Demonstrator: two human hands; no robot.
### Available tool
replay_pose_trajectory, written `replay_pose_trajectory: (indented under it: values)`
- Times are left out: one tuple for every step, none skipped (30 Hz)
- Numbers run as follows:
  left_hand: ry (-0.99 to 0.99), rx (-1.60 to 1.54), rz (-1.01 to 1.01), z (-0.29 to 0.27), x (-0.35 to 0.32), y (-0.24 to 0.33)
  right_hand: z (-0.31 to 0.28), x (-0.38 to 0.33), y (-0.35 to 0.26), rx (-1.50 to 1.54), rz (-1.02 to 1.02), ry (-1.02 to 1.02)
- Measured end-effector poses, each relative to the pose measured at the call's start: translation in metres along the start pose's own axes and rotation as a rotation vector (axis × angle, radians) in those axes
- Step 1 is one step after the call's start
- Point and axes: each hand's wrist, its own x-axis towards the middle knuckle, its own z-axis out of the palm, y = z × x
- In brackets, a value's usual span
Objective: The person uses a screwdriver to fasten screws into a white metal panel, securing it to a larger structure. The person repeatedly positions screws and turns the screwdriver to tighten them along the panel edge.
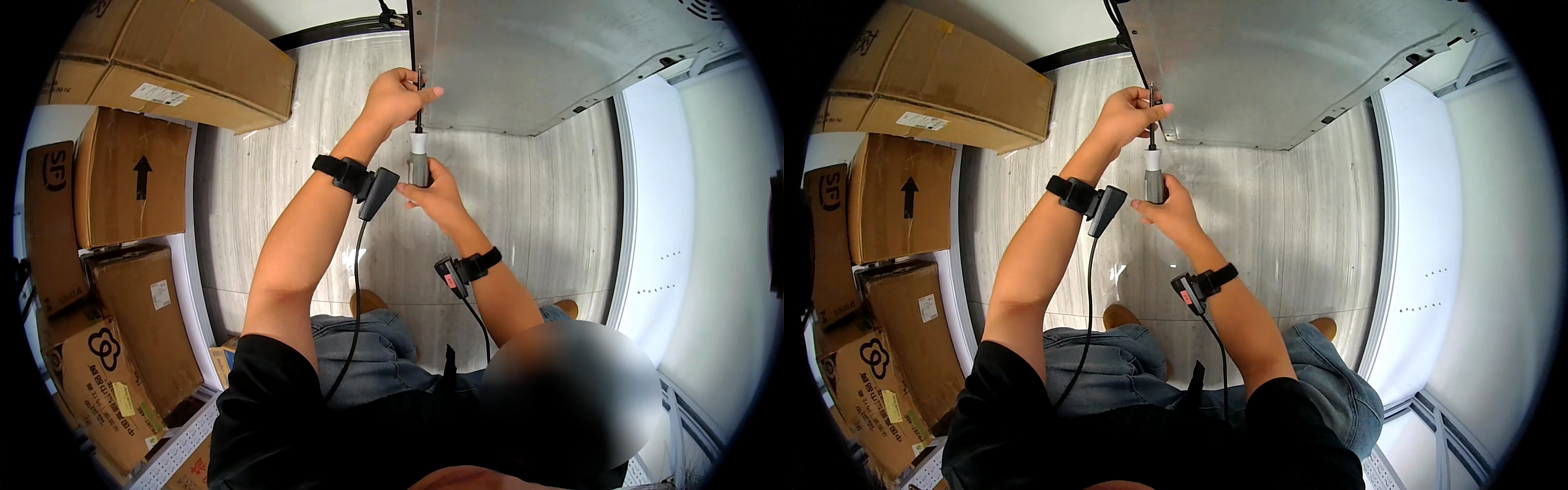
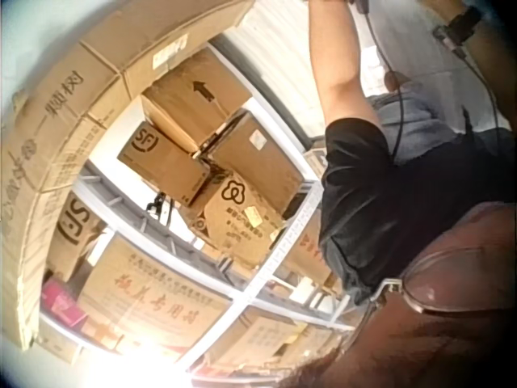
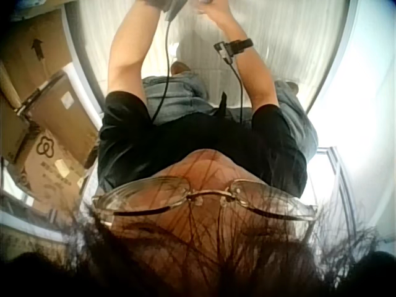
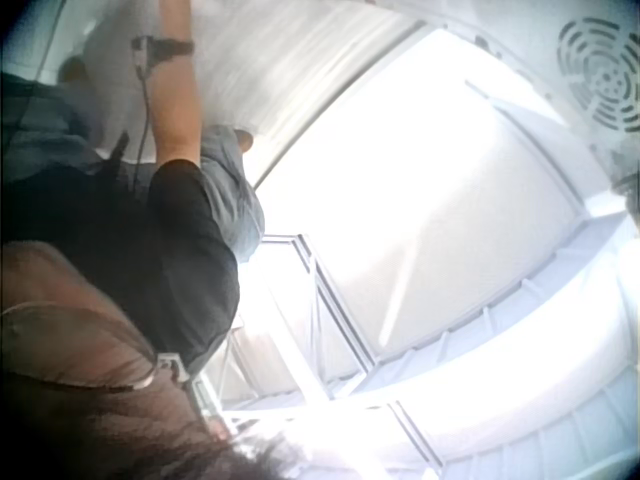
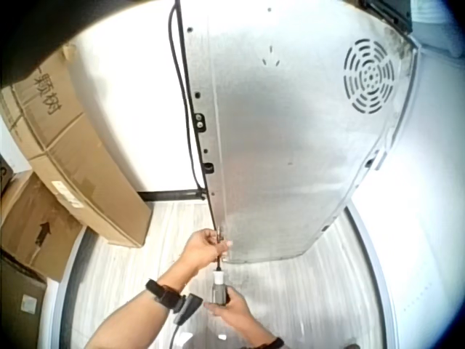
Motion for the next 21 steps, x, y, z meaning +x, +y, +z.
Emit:
replay_pose_trajectory:
  values:
    - [0.032, 0.017, 0.011, 0.001, 0.0, -0.003, 0.002, 0.0, -0.003, -0.06, 0.011, 0.01]
    - [0.063, 0.035, 0.022, 0.001, 0.001, -0.006, 0.004, 0.0, -0.005, -0.119, 0.021, 0.019]
    - [0.061, 0.019, 0.018, 0.001, 0.001, -0.004, 0.003, 0.0, -0.004, -0.079, -0.001, 0.004]
    - [0.059, 0.004, 0.013, 0.001, 0.002, -0.002, 0.003, -0.001, -0.002, -0.038, -0.024, -0.012]
    - [0.057, -0.011, 0.008, 0.001, 0.002, -0.001, 0.002, -0.001, -0.001, 0.003, -0.047, -0.028]
    - [0.04, -0.047, -0.015, 0.0, 0.001, 0.0, 0.001, -0.004, -0.005, 0.106, -0.002, -0.08]
    - [0.023, -0.083, -0.038, -0.001, 0.0, 0.0, -0.001, -0.007, -0.011, 0.21, 0.044, -0.131]
    - [0.006, -0.119, -0.061, -0.003, -0.001, 0.0, -0.004, -0.009, -0.015, 0.314, 0.09, -0.182]
    - [-0.007, -0.153, -0.071, -0.003, 0.0, 0.0, -0.008, -0.01, -0.015, 0.35, 0.099, -0.24]
    - [-0.019, -0.186, -0.082, -0.003, 0.001, -0.001, -0.013, -0.009, -0.013, 0.385, 0.109, -0.297]
    - [-0.033, -0.219, -0.092, -0.003, 0.002, -0.002, -0.016, -0.009, -0.011, 0.42, 0.119, -0.355]
    - [-0.04, -0.231, -0.092, -0.003, 0.001, -0.001, -0.016, -0.008, -0.008, 0.416, 0.107, -0.326]
    - [-0.047, -0.244, -0.093, -0.003, 0.0, 0.0, -0.017, -0.007, -0.005, 0.411, 0.095, -0.296]
    - [-0.055, -0.256, -0.093, -0.002, -0.001, 0.0, -0.017, -0.006, -0.002, 0.407, 0.083, -0.266]
    - [-0.033, -0.242, -0.073, -0.001, -0.002, 0.0, -0.016, -0.005, 0.001, 0.338, 0.066, -0.212]
    - [-0.011, -0.228, -0.053, 0.001, -0.002, 0.0, -0.014, -0.005, 0.003, 0.27, 0.049, -0.158]
    - [0.01, -0.214, -0.033, 0.002, -0.002, 0.0, -0.013, -0.004, 0.006, 0.201, 0.033, -0.104]
    - [0.032, -0.133, -0.01, 0.004, -0.001, -0.003, -0.012, -0.003, 0.007, 0.177, 0.026, -0.084]
    - [0.053, -0.052, 0.014, 0.005, 0.002, -0.006, -0.011, -0.002, 0.008, 0.153, 0.019, -0.064]
    - [0.075, 0.029, 0.037, 0.005, 0.004, -0.009, -0.01, -0.001, 0.01, 0.13, 0.012, -0.043]
    - [0.066, -0.006, 0.028, 0.006, 0.003, -0.008, -0.009, -0.002, 0.008, 0.087, 0.008, -0.042]
